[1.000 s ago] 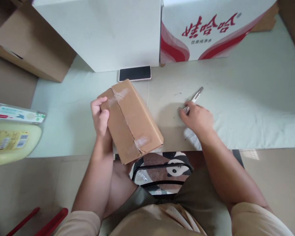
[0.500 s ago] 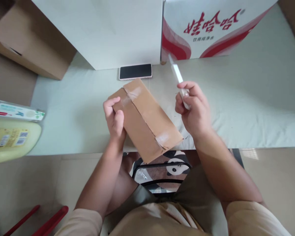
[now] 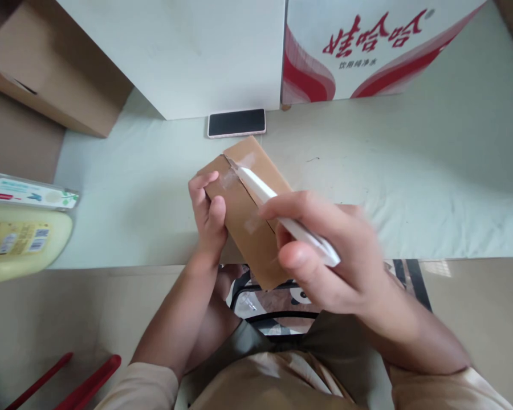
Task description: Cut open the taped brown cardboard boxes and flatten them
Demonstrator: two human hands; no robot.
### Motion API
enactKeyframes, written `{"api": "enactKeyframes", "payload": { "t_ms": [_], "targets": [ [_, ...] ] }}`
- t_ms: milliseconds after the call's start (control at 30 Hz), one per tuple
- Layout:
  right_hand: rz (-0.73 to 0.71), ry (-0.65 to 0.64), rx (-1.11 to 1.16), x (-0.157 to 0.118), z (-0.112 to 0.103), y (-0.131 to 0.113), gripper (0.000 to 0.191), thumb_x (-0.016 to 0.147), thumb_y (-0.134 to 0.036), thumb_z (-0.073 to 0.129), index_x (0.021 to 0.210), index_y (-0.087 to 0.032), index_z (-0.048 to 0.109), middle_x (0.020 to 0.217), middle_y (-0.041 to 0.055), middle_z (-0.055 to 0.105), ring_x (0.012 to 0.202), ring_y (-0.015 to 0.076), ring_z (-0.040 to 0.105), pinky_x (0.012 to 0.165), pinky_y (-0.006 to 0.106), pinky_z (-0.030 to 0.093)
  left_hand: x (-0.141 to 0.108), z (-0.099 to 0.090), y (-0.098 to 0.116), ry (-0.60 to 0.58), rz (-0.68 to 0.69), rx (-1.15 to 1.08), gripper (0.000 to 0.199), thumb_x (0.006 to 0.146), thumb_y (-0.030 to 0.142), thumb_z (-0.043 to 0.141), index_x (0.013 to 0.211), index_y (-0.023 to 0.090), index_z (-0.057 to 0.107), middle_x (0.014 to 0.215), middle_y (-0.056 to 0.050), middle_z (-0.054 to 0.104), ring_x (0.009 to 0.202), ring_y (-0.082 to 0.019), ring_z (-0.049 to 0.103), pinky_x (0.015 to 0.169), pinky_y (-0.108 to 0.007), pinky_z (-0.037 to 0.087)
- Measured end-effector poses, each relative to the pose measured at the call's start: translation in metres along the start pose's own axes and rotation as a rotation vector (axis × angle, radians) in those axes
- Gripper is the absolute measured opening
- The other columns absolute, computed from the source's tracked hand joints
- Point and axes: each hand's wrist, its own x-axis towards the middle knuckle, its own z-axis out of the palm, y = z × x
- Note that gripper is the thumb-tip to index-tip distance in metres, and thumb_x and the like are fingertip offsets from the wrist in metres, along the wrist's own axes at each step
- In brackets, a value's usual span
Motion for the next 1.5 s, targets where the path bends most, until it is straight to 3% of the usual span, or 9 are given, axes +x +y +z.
{"api": "enactKeyframes", "payload": {
  "t_ms": [100, 200, 333, 500, 733, 1133, 1333, 1400, 1500],
  "targets": [
    [-0.012, -0.063, -0.024, 0.006, 0.007, 0.003, 0.035, 0.103, -0.056, 0.053, 0.104, -0.023, 0.063, 0.065, -0.0042, 0.059, 0.047, 0.0059, 0.047, 0.045, 0.022, 0.037, 0.001, 0.000, 0.003, -0.017, -0.012, 0.003, 0.041, 0.102, 0.058, 0.049, 0.134, 0.032, 0.052, 0.127, -0.007, 0.058, 0.124, -0.025, 0.058, 0.110, -0.046, 0.046],
    [-0.038, -0.050, -0.112, 0.010, 0.009, 0.007, 0.019, 0.098, -0.041, 0.067, 0.100, -0.023, 0.062, 0.062, -0.0071, 0.058, 0.043, 0.0037, 0.043, 0.043, 0.020, 0.033, 0.003, 0.003, 0.003, -0.018, -0.018, 0.005, 0.046, 0.101, 0.062, 0.049, 0.132, 0.030, 0.054, 0.126, -0.008, 0.060, 0.124, -0.026, 0.059, 0.110, -0.046, 0.047],
    [-0.041, -0.015, -0.170, 0.011, 0.008, 0.010, 0.009, 0.099, -0.029, 0.063, 0.106, -0.023, 0.065, 0.064, -0.0058, 0.063, 0.044, 0.0054, 0.048, 0.045, 0.021, 0.037, 0.003, 0.006, 0.000, -0.003, -0.009, 0.020, 0.048, 0.100, 0.065, 0.047, 0.132, 0.029, 0.055, 0.126, -0.008, 0.060, 0.123, -0.026, 0.060, 0.109, -0.045, 0.047],
    [-0.083, 0.014, -0.249, 0.009, 0.010, 0.013, 0.017, 0.100, -0.033, 0.058, 0.111, -0.023, 0.067, 0.082, 0.0020, 0.073, 0.061, 0.0117, 0.063, 0.054, 0.025, 0.046, 0.003, 0.005, 0.000, -0.009, -0.036, 0.014, 0.050, 0.099, 0.068, 0.047, 0.131, 0.030, 0.055, 0.126, -0.008, 0.059, 0.123, -0.026, 0.060, 0.110, -0.046, 0.046],
    [-0.174, -0.007, -0.370, 0.005, 0.011, 0.013, 0.012, 0.096, -0.032, 0.061, 0.102, -0.022, 0.062, 0.065, -0.0033, 0.062, 0.044, 0.0080, 0.043, 0.046, 0.025, 0.033, 0.002, 0.007, 0.002, -0.004, -0.070, -0.005, 0.051, 0.098, 0.068, 0.049, 0.131, 0.030, 0.054, 0.125, -0.007, 0.059, 0.123, -0.027, 0.059, 0.111, -0.048, 0.046],
    [-0.281, 0.073, -0.208, -0.002, 0.012, 0.022, 0.033, 0.100, -0.052, 0.049, 0.096, -0.022, 0.060, 0.063, -0.0012, 0.048, 0.048, 0.0120, 0.039, 0.046, 0.030, 0.031, 0.003, 0.009, -0.001, 0.019, -0.076, -0.009, 0.052, 0.096, 0.071, 0.050, 0.129, 0.031, 0.055, 0.124, -0.008, 0.059, 0.121, -0.029, 0.060, 0.109, -0.050, 0.047],
    [-0.406, 0.246, -0.159, -0.005, 0.016, 0.034, 0.043, 0.098, -0.057, 0.043, 0.082, -0.023, 0.063, 0.084, 0.0076, 0.059, 0.077, 0.0218, 0.061, 0.066, 0.040, 0.049, 0.003, 0.010, 0.001, 0.022, -0.088, 0.017, 0.055, 0.095, 0.075, 0.047, 0.128, 0.031, 0.055, 0.124, -0.008, 0.058, 0.122, -0.028, 0.060, 0.110, -0.049, 0.047],
    [-0.466, 0.210, -0.133, -0.005, 0.017, 0.036, 0.045, 0.099, -0.056, 0.039, 0.075, -0.023, 0.057, 0.088, 0.0080, 0.066, 0.087, 0.0246, 0.067, 0.075, 0.044, 0.053, 0.003, 0.010, 0.001, 0.023, -0.085, 0.022, 0.054, 0.096, 0.074, 0.047, 0.128, 0.031, 0.055, 0.124, -0.008, 0.059, 0.122, -0.028, 0.060, 0.109, -0.049, 0.047],
    [-0.499, 0.148, -0.087, -0.008, 0.018, 0.035, 0.048, 0.102, -0.057, 0.037, 0.072, -0.023, 0.052, 0.077, 0.0032, 0.070, 0.082, 0.0232, 0.074, 0.081, 0.047, 0.053, 0.003, 0.010, 0.000, 0.025, -0.074, 0.027, 0.050, 0.097, 0.069, 0.047, 0.128, 0.031, 0.054, 0.124, -0.008, 0.059, 0.120, -0.028, 0.060, 0.108, -0.049, 0.048]
  ]
}}
